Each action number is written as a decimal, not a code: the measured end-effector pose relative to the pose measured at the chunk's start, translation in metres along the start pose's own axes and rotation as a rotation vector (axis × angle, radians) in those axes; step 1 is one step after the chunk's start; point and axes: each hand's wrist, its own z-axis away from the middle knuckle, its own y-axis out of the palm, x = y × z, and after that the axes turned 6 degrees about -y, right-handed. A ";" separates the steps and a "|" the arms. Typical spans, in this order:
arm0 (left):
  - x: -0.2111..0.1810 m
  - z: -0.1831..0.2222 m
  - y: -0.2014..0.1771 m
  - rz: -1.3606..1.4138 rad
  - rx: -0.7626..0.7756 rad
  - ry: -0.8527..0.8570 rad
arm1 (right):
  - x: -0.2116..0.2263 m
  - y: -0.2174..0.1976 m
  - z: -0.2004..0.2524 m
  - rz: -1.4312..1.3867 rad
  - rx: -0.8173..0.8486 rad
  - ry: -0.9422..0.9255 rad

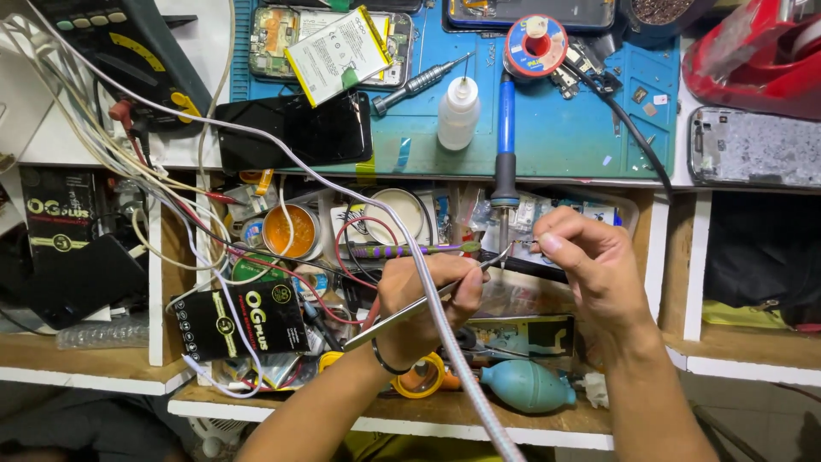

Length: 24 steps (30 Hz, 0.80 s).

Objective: Stripping, twisting, and inspecting thin wires for an electronics repair on a workbench.

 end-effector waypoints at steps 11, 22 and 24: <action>-0.004 -0.005 0.001 -0.038 0.013 0.044 | 0.001 0.002 0.000 0.013 0.008 0.000; -0.006 -0.008 -0.001 -0.055 0.044 0.046 | 0.003 0.004 0.000 0.033 0.003 0.006; -0.006 -0.008 -0.001 -0.047 0.035 0.062 | 0.003 0.003 0.001 0.031 0.004 0.006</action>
